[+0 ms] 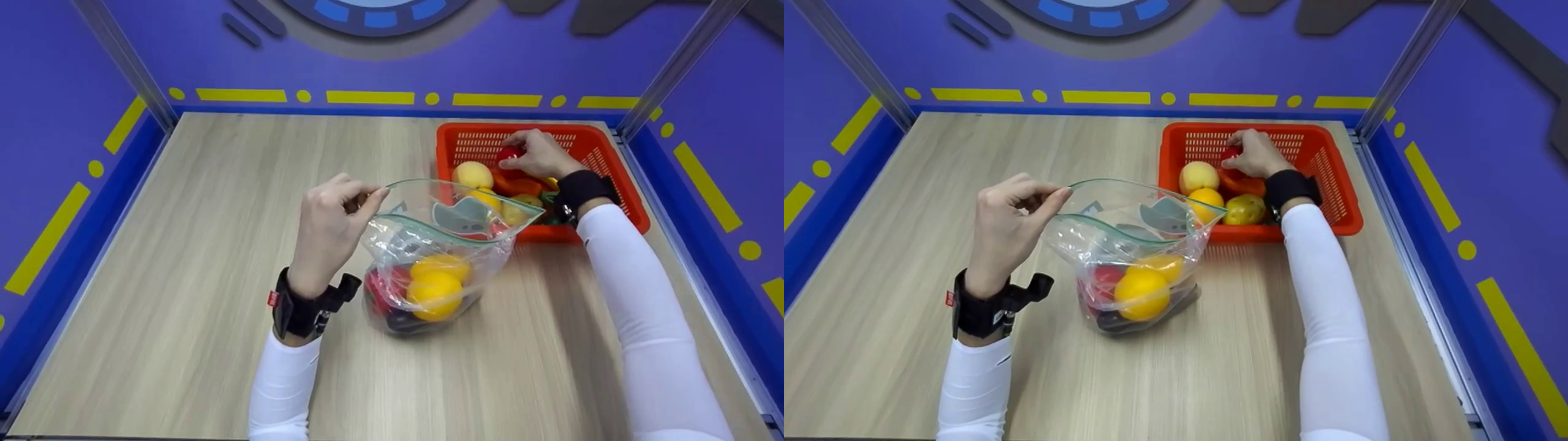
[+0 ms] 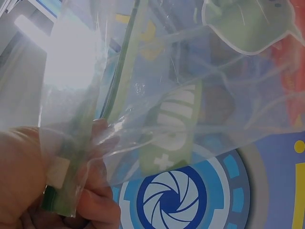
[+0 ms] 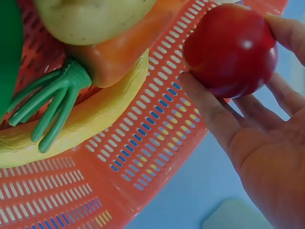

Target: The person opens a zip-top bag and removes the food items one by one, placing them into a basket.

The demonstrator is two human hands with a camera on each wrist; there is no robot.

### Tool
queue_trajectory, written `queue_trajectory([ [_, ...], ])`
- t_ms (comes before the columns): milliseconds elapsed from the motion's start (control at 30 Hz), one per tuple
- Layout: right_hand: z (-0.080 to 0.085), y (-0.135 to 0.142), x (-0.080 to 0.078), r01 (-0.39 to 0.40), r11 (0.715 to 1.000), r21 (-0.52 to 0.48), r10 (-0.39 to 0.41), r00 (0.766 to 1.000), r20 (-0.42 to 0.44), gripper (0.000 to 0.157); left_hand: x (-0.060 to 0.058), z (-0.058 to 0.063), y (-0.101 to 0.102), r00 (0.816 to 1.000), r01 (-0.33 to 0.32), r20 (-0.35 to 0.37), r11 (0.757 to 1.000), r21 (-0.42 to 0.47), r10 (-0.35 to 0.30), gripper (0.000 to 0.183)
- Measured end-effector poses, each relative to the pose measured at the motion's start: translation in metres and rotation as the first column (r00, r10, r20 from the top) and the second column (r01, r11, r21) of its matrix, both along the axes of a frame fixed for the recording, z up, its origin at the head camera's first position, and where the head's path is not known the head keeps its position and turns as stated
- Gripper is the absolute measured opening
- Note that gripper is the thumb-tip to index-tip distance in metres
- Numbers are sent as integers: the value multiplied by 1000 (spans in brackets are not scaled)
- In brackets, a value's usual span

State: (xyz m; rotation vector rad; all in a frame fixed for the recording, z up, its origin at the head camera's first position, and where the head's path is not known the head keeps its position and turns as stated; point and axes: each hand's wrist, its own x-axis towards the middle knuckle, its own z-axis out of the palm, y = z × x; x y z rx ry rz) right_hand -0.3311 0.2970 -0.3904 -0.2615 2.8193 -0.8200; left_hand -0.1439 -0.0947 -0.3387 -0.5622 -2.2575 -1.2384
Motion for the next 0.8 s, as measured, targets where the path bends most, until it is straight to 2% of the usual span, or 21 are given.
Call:
queue_trajectory([
  [333, -8, 2, -14, 6, 1000, 26, -7, 999, 40, 56, 1, 0, 1, 1000, -2, 2, 1000, -4, 2, 15],
  [800, -9, -1, -13, 18, 998, 68, -25, 995, 94, 45, 0, 0, 1, 1000, 0, -10, 1000, -3, 0, 15],
])
